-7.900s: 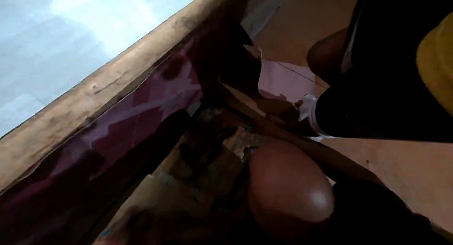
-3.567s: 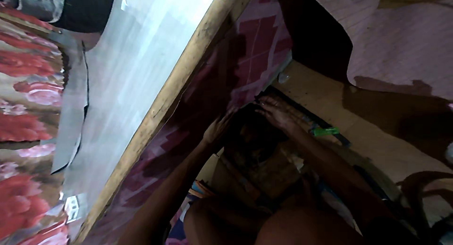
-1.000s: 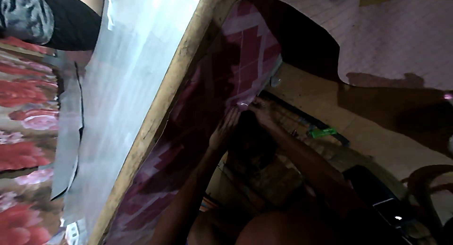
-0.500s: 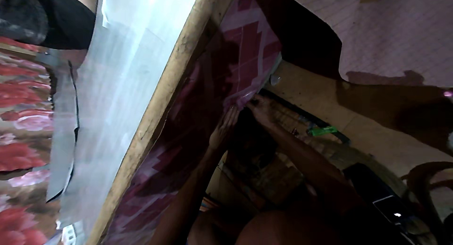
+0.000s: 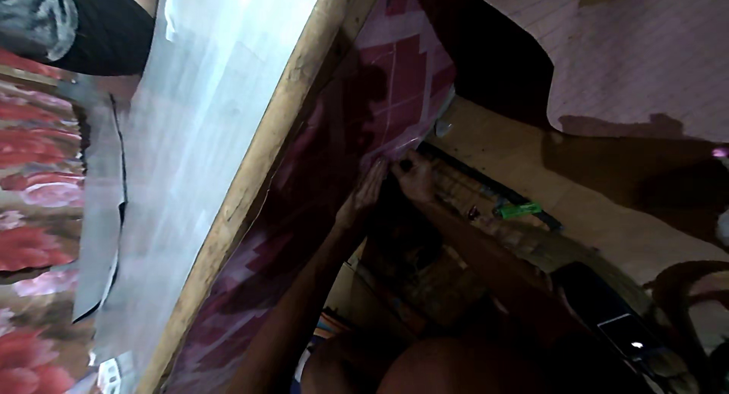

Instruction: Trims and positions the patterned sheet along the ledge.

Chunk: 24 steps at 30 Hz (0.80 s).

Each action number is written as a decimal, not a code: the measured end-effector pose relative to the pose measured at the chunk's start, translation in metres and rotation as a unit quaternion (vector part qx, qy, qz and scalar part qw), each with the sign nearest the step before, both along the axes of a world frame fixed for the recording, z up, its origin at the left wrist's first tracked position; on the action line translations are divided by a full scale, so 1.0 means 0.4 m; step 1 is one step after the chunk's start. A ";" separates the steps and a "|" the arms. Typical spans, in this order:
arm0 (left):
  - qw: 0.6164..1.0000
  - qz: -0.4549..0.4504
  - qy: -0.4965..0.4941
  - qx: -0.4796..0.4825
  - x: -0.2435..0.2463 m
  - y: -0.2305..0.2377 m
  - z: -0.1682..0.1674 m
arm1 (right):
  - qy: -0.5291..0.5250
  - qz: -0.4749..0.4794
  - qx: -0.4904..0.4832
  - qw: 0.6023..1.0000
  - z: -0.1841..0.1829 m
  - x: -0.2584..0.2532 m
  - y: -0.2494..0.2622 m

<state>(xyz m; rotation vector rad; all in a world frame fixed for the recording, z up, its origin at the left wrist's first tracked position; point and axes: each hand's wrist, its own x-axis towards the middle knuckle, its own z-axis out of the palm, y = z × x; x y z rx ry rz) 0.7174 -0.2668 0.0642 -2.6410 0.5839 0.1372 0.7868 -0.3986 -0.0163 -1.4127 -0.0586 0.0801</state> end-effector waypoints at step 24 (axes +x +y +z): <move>0.999 -0.008 0.014 0.035 -0.001 -0.008 0.029 | -0.074 -0.008 -0.093 0.993 -0.006 -0.016 0.011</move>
